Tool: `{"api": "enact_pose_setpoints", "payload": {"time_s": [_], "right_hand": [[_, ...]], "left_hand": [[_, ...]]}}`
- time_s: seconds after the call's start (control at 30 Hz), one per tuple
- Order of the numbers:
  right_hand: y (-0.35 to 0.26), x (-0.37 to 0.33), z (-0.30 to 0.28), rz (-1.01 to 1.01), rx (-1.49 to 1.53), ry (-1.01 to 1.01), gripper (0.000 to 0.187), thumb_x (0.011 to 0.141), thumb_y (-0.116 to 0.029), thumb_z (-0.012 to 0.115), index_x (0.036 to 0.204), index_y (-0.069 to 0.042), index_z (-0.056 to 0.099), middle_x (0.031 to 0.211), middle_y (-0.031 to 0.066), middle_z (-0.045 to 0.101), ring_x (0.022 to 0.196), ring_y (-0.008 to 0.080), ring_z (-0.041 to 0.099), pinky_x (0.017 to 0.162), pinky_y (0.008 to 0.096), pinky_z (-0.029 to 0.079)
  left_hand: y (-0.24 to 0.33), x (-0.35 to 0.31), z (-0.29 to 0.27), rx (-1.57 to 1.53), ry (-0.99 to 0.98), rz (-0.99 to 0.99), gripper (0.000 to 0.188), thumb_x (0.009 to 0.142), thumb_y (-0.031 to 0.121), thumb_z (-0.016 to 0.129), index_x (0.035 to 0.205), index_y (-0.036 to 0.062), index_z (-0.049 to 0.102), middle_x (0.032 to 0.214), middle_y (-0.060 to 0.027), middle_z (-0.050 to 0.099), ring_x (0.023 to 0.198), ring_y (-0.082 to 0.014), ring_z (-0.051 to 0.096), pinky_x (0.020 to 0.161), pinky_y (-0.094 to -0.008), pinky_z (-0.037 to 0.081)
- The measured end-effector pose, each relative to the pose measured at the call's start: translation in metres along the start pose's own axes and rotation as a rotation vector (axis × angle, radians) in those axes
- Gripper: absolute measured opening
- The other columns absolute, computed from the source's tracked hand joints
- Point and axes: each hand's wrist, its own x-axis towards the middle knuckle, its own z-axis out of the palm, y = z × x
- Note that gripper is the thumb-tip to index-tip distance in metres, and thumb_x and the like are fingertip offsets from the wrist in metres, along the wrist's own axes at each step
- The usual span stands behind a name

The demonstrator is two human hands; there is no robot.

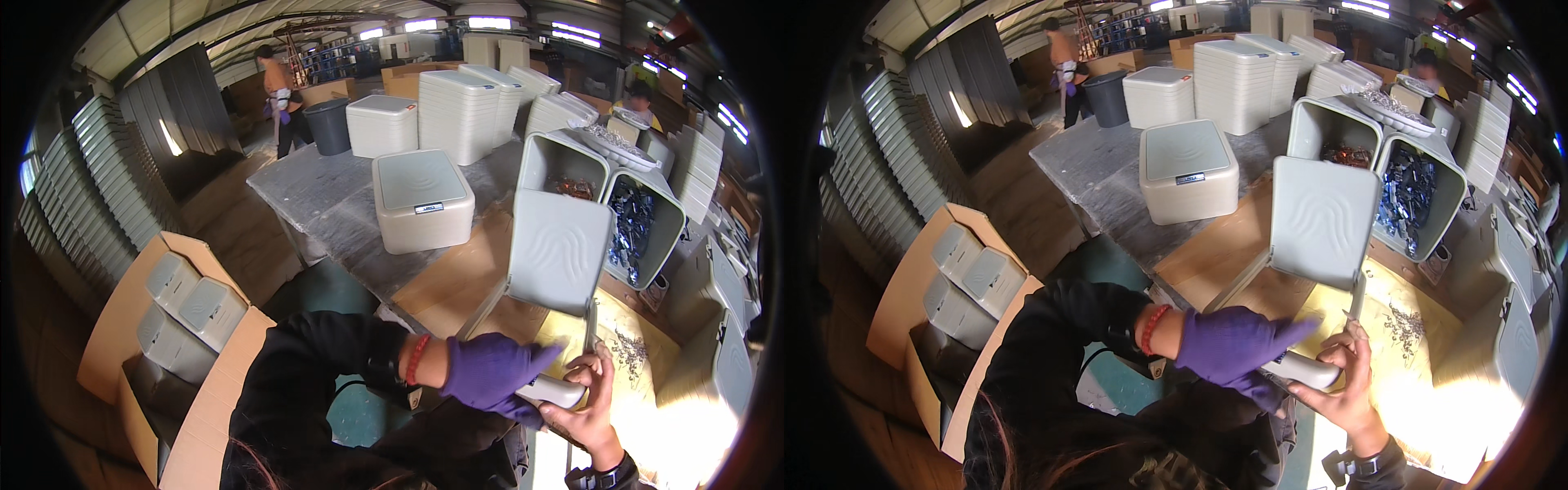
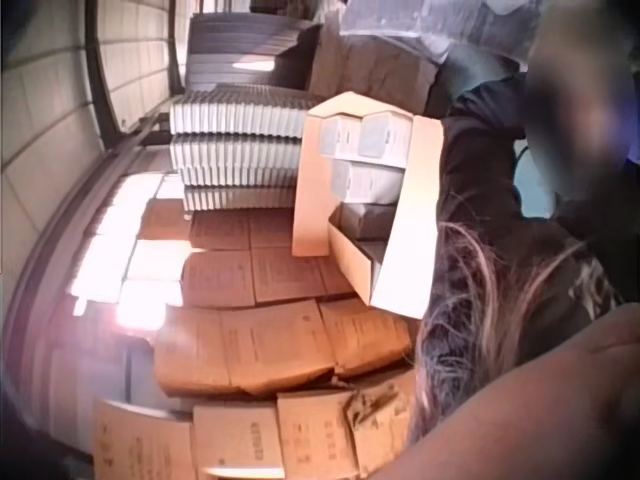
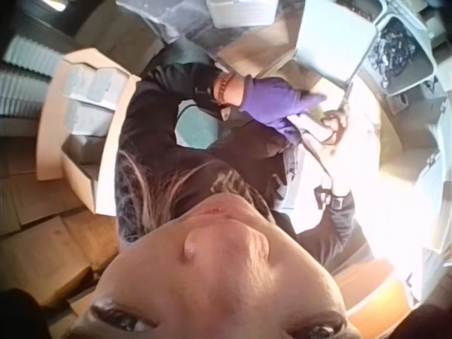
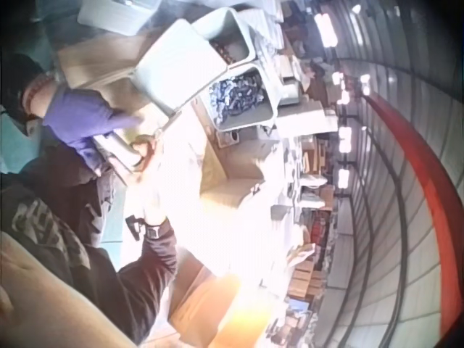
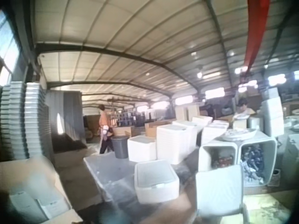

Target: The person assembles gray plastic containers by hand, inserting small metal fasteners into the lid and base, then closing and stacking the finished units. The person repeats this process for multiple containers, placing completed units into a cardboard box.

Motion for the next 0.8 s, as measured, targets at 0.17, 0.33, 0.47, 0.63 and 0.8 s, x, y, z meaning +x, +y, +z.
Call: {"api": "enact_pose_setpoints", "payload": {"time_s": [0.17,0.33,0.47,0.63,0.8], "right_hand": [[0.005,-0.006,-0.005,0.247,-0.318,-0.203,0.125,0.069,0.002,0.087,0.161,-0.003,0.003,0.160,0.0292,0.031,0.146,0.0355,0.040,0.117,0.0429,0.038],[0.011,-0.022,-0.003,0.434,0.102,0.198,0.121,0.079,-0.002,0.077,0.164,-0.014,-0.008,0.170,0.0216,0.001,0.156,0.0409,0.012,0.123,0.0580,0.020],[0.021,-0.029,0.002,0.522,0.265,0.160,0.119,0.081,-0.002,0.075,0.163,-0.011,-0.010,0.169,0.0246,-0.001,0.155,0.0425,0.013,0.124,0.0540,0.020],[0.007,-0.029,0.024,0.480,0.510,0.112,0.113,0.084,0.010,0.066,0.161,-0.009,-0.014,0.167,0.0284,0.003,0.144,0.0358,0.036,0.115,0.0462,0.039],[-0.027,-0.030,0.015,0.364,0.255,-0.055,0.117,0.079,0.006,0.069,0.162,-0.008,-0.012,0.169,0.0209,-0.004,0.155,0.0419,0.015,0.123,0.0470,0.024]], "left_hand": [[-0.033,0.089,-0.087,0.781,0.405,-0.222,0.109,0.087,0.080,0.046,0.152,-0.0079,0.035,0.156,-0.0349,0.033,0.145,-0.0481,0.032,0.113,-0.0568,0.034],[-0.035,0.055,-0.039,0.460,0.322,-0.230,0.087,0.087,0.069,0.056,0.136,-0.0033,0.056,0.115,-0.0198,0.062,0.103,-0.0366,0.060,0.084,-0.0491,0.049],[-0.003,-0.009,0.065,0.483,0.066,-0.168,0.092,0.083,0.076,0.057,0.131,-0.0031,0.062,0.143,-0.0260,0.050,0.134,-0.0479,0.040,0.113,-0.0546,0.032],[-0.021,-0.055,0.088,0.302,0.474,-0.444,0.086,0.082,0.073,0.062,0.140,0.0105,0.059,0.163,-0.0247,0.026,0.142,-0.0607,0.026,0.116,-0.0675,0.022],[-0.040,-0.088,0.068,0.447,0.497,-0.323,0.078,0.086,0.064,0.065,0.146,0.0154,0.055,0.161,-0.0231,0.032,0.145,-0.0599,0.023,0.118,-0.0676,0.022]]}}
